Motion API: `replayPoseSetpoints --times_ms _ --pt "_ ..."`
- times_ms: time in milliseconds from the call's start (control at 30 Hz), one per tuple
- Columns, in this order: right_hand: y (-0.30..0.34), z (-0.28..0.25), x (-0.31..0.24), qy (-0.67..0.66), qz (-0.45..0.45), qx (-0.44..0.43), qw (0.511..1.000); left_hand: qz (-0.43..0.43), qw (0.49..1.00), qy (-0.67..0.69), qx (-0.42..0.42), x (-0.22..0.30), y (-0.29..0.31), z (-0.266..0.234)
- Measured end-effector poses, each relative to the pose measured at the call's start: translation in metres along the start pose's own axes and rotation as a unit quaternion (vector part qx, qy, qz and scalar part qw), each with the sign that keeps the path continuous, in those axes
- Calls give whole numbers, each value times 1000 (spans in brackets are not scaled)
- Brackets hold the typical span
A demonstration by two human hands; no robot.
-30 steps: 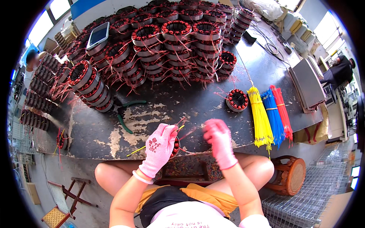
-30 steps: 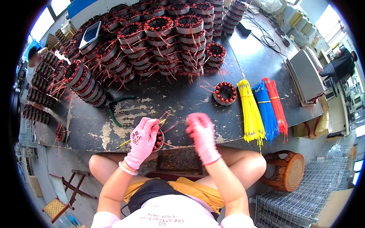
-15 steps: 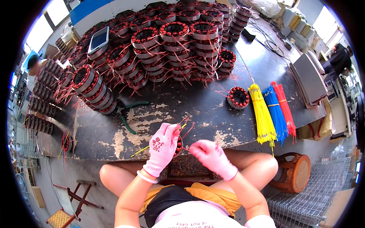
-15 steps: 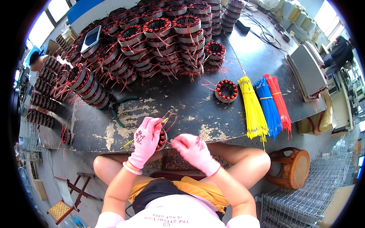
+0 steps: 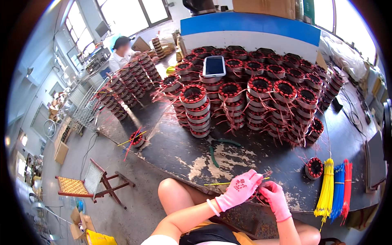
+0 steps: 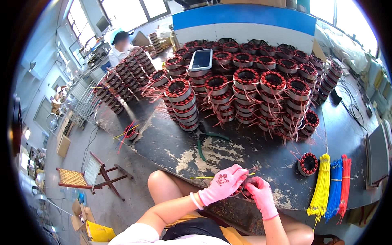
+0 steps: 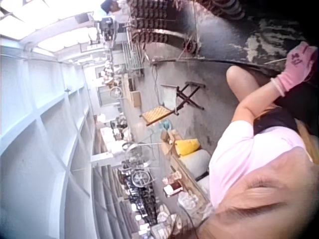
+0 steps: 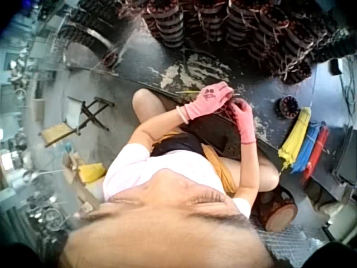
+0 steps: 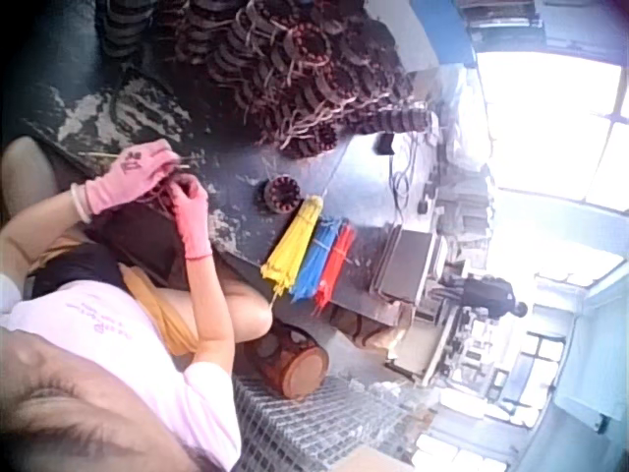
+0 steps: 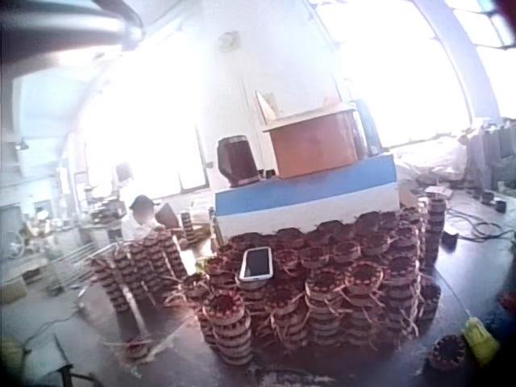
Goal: The person assembles motor stators by organizing internal wires and securing them with plastic cable ties using a pair of pliers. They work through several units on a large industrial table.
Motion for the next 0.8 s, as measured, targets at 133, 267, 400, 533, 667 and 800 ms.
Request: replayPoseSetpoints --times_ms 133,267,400,533,667,800 --pt "10 -1 -1 -1 -40 63 997 -10 1000 14 -9 -8 9 -2" --pt "28 -20 -3 11 -80 122 989 7 1000 3 -24 0 4 0" --pt "39 -22 -17 47 -164 149 974 69 996 -40 -47 16 -12 -3" --pt "62 -2 -57 280 -321 197 883 20 998 -22 -49 6 -7 -6" --pt "79 4 -71 359 -384 226 820 52 995 2 -88 14 -9 -5" --pt "78 1 -70 332 -379 187 843 89 988 -32 -123 30 -13 -3"
Point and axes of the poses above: each hand's wrist, its own y-axis away from the middle knuckle, its own z-axis out of the palm, x = y × z, the point moved 10 cm from there along -y, towards the middle knuckle, and after that the axes turned 8 degrees about z, right-handed, at the moved point
